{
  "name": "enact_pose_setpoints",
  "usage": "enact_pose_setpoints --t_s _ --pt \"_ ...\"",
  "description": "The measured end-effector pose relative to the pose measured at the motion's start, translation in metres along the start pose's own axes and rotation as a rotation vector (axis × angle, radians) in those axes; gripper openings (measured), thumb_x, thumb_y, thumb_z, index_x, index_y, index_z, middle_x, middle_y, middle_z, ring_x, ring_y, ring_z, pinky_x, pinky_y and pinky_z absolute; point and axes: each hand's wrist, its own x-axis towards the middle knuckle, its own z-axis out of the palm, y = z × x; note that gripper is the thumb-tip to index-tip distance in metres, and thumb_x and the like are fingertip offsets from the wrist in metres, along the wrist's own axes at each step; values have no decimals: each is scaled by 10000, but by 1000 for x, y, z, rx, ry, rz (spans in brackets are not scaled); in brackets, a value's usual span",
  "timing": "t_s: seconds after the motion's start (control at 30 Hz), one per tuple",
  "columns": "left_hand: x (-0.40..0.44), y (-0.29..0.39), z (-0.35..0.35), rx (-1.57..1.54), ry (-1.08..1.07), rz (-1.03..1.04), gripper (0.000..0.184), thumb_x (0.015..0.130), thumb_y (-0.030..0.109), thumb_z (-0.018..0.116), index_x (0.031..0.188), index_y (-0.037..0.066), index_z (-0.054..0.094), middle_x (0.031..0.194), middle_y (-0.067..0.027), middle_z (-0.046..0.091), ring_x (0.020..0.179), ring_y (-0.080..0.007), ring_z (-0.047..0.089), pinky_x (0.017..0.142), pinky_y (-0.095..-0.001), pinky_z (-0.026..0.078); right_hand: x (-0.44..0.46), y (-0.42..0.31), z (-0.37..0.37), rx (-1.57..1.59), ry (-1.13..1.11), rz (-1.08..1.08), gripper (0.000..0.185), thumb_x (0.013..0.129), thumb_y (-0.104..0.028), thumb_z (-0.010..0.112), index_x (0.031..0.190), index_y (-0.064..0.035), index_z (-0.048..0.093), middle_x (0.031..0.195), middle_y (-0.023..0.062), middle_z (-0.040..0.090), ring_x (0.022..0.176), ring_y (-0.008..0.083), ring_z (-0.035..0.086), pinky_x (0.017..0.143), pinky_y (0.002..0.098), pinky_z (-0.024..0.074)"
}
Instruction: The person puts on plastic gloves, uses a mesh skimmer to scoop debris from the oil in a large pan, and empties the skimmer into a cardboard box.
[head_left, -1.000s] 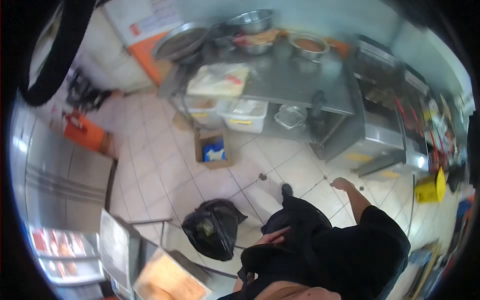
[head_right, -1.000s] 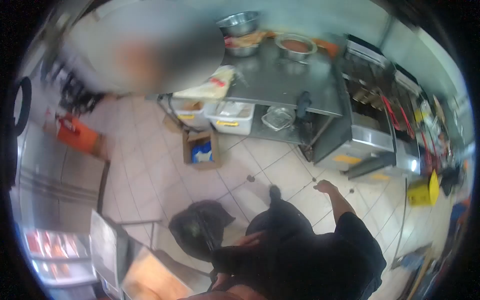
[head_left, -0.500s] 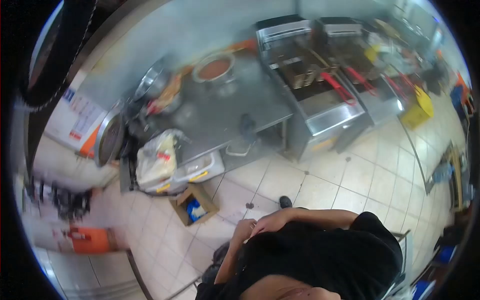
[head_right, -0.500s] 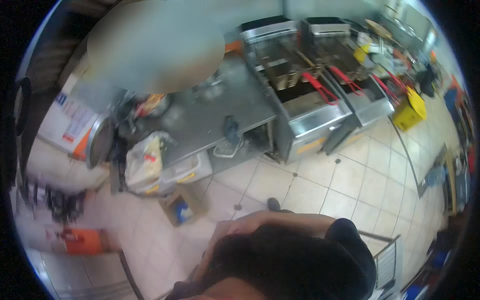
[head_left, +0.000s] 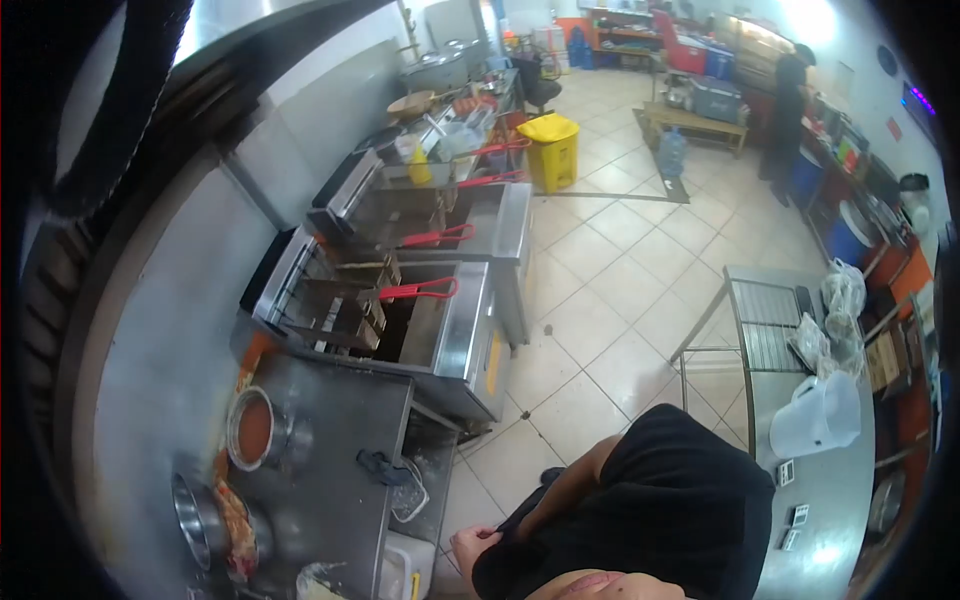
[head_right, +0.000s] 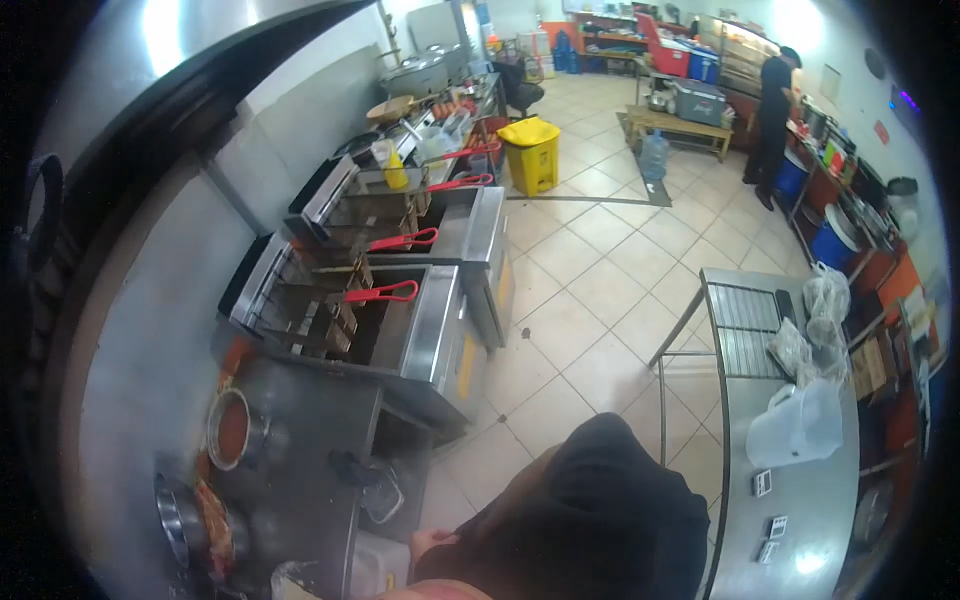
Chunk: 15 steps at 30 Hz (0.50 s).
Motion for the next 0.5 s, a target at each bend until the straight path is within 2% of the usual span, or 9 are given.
enact_pose_setpoints --t_s 0.03,0.13,0.23,0.33,0.43,0.5 --pt "2 3 -9 40 2 72 194 627 136 756 772 16 709 651 -121 669 575 -182 653 585 -292 519 -2 1 0 -1 33 17 338 765 -176 653 1049 -25 550 948 129 593 845 176 551 736 334 442" --pt "-2 15 -24 131 -42 48 182 633 141 757 767 25 715 659 -119 673 582 -188 656 597 -290 521 -5 -1 8 -5 122 70 338 760 -177 658 1041 -27 547 938 125 588 838 175 548 730 334 442" --pt "12 -20 -26 127 -138 111 218 694 249 750 828 79 725 698 -58 688 644 -121 651 636 -262 507 -8 -1 14 -6 199 115 338 755 -178 664 1034 -29 545 929 121 583 831 175 544 725 334 441" --pt "22 -52 -18 57 -136 93 197 638 172 754 769 31 716 671 -101 680 596 -183 660 618 -282 523 -8 -2 18 -13 257 156 339 749 -178 669 1027 -31 542 919 118 579 823 175 541 719 335 441" --pt "7 -28 -23 224 -128 131 208 641 184 753 783 36 717 672 -103 679 596 -182 659 616 -282 521 -10 -3 22 -14 317 192 340 744 -179 675 1019 -34 539 910 114 574 816 175 537 714 335 440" --pt "8 -27 -21 175 -176 160 207 644 185 749 792 44 717 672 -104 677 597 -178 659 614 -282 519 -10 -4 25 -19 350 209 340 740 -179 678 1015 -35 537 903 111 571 811 174 535 710 336 440"
